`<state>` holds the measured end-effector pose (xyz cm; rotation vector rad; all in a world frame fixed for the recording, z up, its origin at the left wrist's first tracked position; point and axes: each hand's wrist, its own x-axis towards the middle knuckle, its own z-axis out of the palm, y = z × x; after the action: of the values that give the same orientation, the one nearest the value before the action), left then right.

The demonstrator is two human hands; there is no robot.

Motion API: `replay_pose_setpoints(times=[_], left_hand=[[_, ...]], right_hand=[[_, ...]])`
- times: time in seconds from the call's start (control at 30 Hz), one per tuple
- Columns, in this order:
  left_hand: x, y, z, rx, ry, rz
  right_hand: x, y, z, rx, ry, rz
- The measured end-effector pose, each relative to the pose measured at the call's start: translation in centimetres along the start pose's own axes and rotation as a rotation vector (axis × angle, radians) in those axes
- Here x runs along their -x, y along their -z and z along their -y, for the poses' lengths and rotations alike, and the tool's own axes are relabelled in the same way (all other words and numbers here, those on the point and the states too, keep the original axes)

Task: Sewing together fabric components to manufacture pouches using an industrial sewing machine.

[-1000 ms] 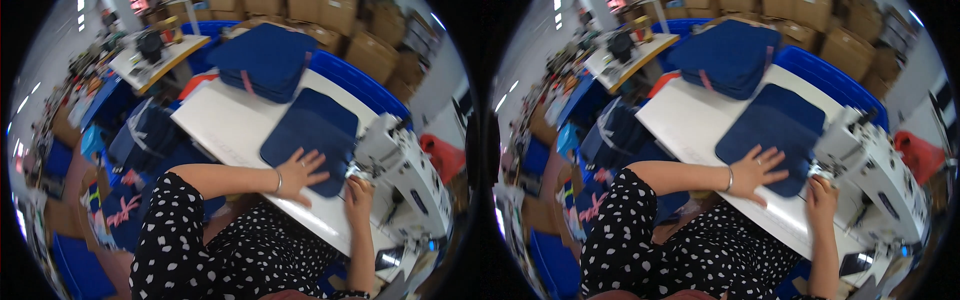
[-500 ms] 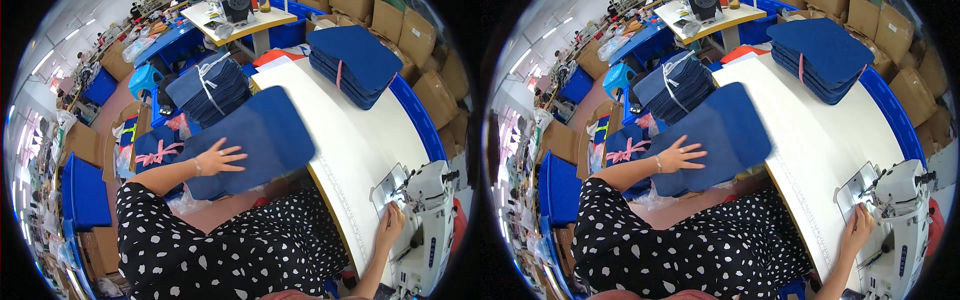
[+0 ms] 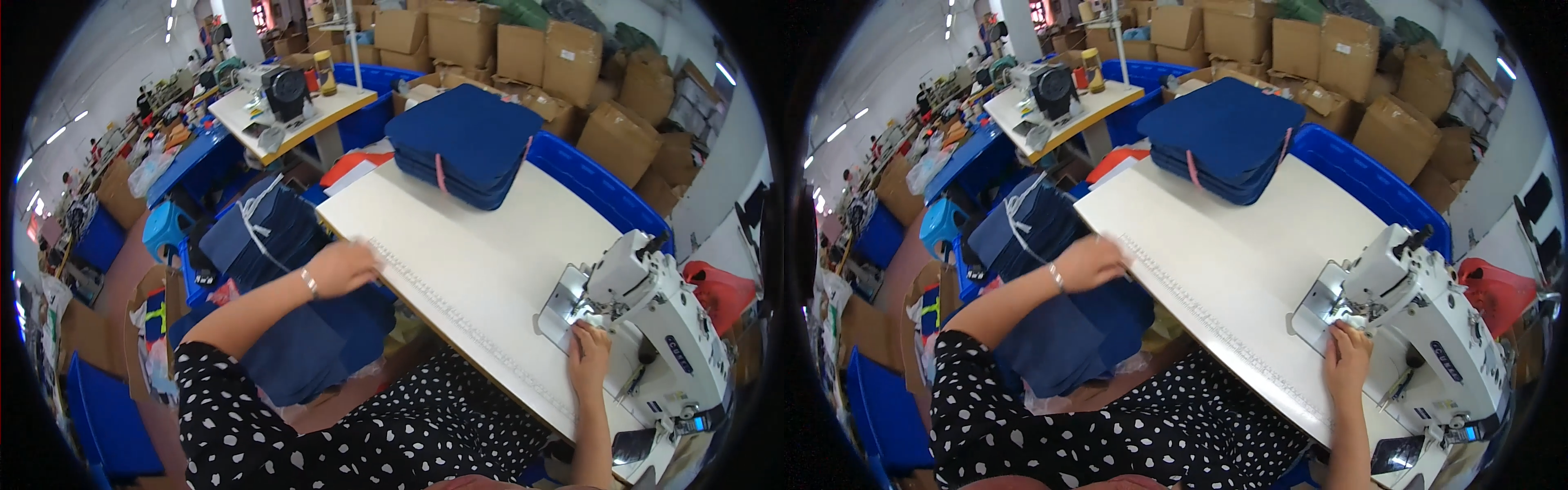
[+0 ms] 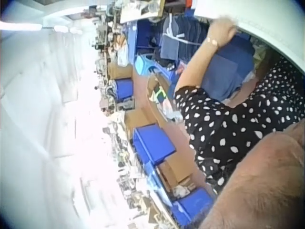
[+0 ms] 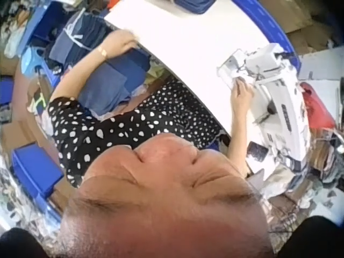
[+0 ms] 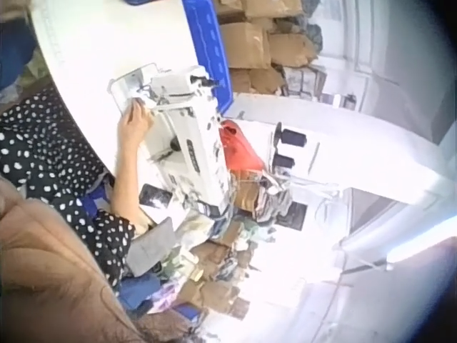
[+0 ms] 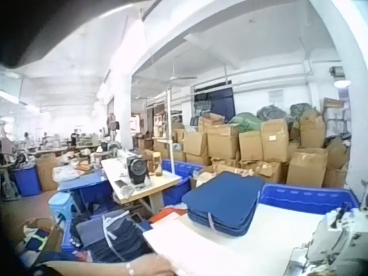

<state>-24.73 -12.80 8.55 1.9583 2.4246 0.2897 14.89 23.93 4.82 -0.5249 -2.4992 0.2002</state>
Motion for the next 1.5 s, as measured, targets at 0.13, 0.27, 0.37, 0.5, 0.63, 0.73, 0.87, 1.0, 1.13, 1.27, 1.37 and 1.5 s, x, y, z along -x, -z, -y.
replay_pose_setpoints(times=[0.13, 0.27, 0.37, 0.5, 0.63, 0.73, 0.87, 1.0, 1.13, 1.27, 1.37, 1.5], left_hand=[[-13.8, 5.4, 0.6, -0.187, -0.208, -0.488], [-20.0, 6.9, 2.2, -0.349, -0.255, -0.491], [-21.4, 7.3, 3.0, -0.267, -0.219, -0.374], [-21.6, 8.8, 2.2, -0.045, -0.107, -0.236], [-22.1, 9.4, 2.3, 0.092, -0.096, -0.221], [-22.4, 9.6, 3.0, 0.139, -0.088, -0.18], [-22.6, 9.6, 2.6, 0.088, -0.119, -0.156], [-22.4, 9.2, 1.5, 0.032, -0.11, -0.235], [-22.1, 8.2, 0.4, -0.177, -0.141, -0.281], [-21.8, 7.4, 0.1, -0.37, -0.23, -0.5], [-22.8, 6.7, -0.3, -0.416, -0.108, -0.508], [-24.0, 6.6, 0.0, -0.428, -0.055, -0.421]], right_hand=[[0.2, -0.2, -0.2, -0.015, -0.008, -0.019], [0.1, -0.7, -0.1, -0.032, -0.017, -0.04], [0.1, -0.4, -0.1, -0.064, -0.033, -0.019], [0.1, -0.3, -0.3, -0.056, -0.033, -0.029], [0.1, -0.4, -0.5, -0.065, -0.029, -0.041], [0.0, -0.4, -0.3, -0.062, -0.012, -0.049], [0.1, -0.4, -0.3, -0.059, -0.019, -0.048], [0.1, -0.3, -0.1, -0.061, -0.039, -0.04], [0.1, -0.4, -0.2, -0.059, -0.047, -0.035], [-0.1, -0.3, -0.1, -0.07, -0.041, -0.033], [0.0, -0.3, -0.3, -0.074, -0.048, -0.026], [0.1, -0.5, -0.4, -0.061, -0.042, -0.034]])
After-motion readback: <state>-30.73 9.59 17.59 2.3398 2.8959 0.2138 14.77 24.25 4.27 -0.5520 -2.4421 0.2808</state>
